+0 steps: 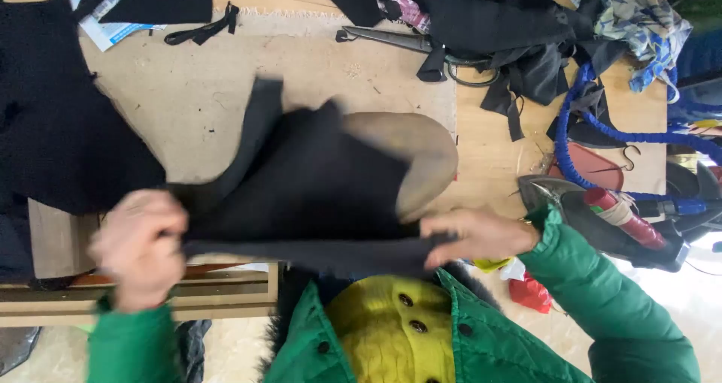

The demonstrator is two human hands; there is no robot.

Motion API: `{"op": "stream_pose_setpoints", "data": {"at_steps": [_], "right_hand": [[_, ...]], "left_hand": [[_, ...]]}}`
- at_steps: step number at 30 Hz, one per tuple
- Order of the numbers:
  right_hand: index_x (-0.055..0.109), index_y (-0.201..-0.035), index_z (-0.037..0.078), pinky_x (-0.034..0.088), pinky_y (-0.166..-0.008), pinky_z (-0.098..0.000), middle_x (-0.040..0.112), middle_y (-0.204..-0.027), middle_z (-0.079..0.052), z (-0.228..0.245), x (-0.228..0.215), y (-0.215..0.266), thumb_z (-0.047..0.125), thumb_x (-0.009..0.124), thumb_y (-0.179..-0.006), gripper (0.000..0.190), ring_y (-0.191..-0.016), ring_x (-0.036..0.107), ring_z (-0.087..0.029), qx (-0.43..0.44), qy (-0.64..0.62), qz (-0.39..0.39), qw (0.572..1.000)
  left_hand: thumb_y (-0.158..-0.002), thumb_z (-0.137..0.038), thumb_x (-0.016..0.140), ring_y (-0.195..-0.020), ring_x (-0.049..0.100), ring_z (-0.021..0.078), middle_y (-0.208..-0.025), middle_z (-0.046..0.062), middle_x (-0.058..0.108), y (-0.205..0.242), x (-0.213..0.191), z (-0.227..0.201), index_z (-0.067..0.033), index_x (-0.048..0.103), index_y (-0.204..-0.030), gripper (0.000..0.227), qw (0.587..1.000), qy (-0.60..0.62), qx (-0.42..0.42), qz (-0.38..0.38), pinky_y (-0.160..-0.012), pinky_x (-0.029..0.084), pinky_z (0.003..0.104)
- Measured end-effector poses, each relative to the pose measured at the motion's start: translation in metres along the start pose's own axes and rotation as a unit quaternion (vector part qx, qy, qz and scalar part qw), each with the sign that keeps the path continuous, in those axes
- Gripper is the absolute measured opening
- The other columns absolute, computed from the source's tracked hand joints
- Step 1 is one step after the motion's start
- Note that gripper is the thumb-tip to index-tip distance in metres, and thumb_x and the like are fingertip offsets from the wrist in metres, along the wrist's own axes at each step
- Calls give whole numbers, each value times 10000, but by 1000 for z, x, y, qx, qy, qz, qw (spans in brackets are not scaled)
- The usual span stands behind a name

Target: The person irons a black fabric piece on a wooden table using a steam iron. They then place a patterned cloth over the fabric and continue ironing, smoothing the material with their hands between passes.

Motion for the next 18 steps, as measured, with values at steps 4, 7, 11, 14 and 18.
{"op": "stream_pose_setpoints", "data": {"at_steps": [4, 7, 11, 14, 18], "right_hand": [[771, -1064, 160, 506, -1002, -440, 790, -1113, -2, -32, 6, -21, 240, 877, -797, 298, -1029, 641, -134, 15, -109, 19, 994], [733, -1145, 121, 497, -1001, -404, 725, -1108, 2, -60, -42, -39, 261, 801, -893, 296, -1100, 627, -153, 24, -45, -96, 994], [717, -1088, 120, 497, -956, -372, 724, -961, -34, -123, -109, -44, 294, 801, -930, 249, -1015, 676, -183, 59, 87, -299, 948], [725, -1021, 128, 509, -948, -351, 752, -917, 1, -130, -130, -45, 252, 800, -952, 160, -989, 692, -161, 44, 128, -377, 916], [699, -958, 179, 536, -782, -249, 695, -699, 88, -153, -145, -52, 310, 759, -1028, 159, -735, 660, -61, 39, 125, -427, 895]], "left_hand": [[-920, -26, 524, -638, 604, 368, -638, 52, 588, -48, -25, -10, -151, 691, -648, 343, 996, -70, -16, 55, -766, 538, 537], [-984, 4, 623, -774, 688, 393, -718, 67, 647, -72, 46, 11, -113, 741, -849, 215, 982, -128, -21, 140, -827, 571, 503], [-955, -120, 630, -694, 666, 283, -669, 42, 570, -80, 149, 52, -164, 617, -832, 131, 961, -221, 73, 150, -693, 563, 419], [-954, -164, 603, -631, 636, 268, -627, 45, 526, -92, 194, 75, -160, 556, -813, 149, 944, -274, 133, 131, -656, 533, 400], [-928, -212, 601, -656, 630, 225, -665, 31, 540, -91, 219, 109, -179, 573, -848, 92, 908, -358, 199, 94, -699, 525, 352]]}}
Point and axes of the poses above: each hand's wrist, its own y-axis away from the middle knuckle, its own x-axis out of the palm, z = x × y, the point moved 6 cm from there along -y, towards the middle knuckle
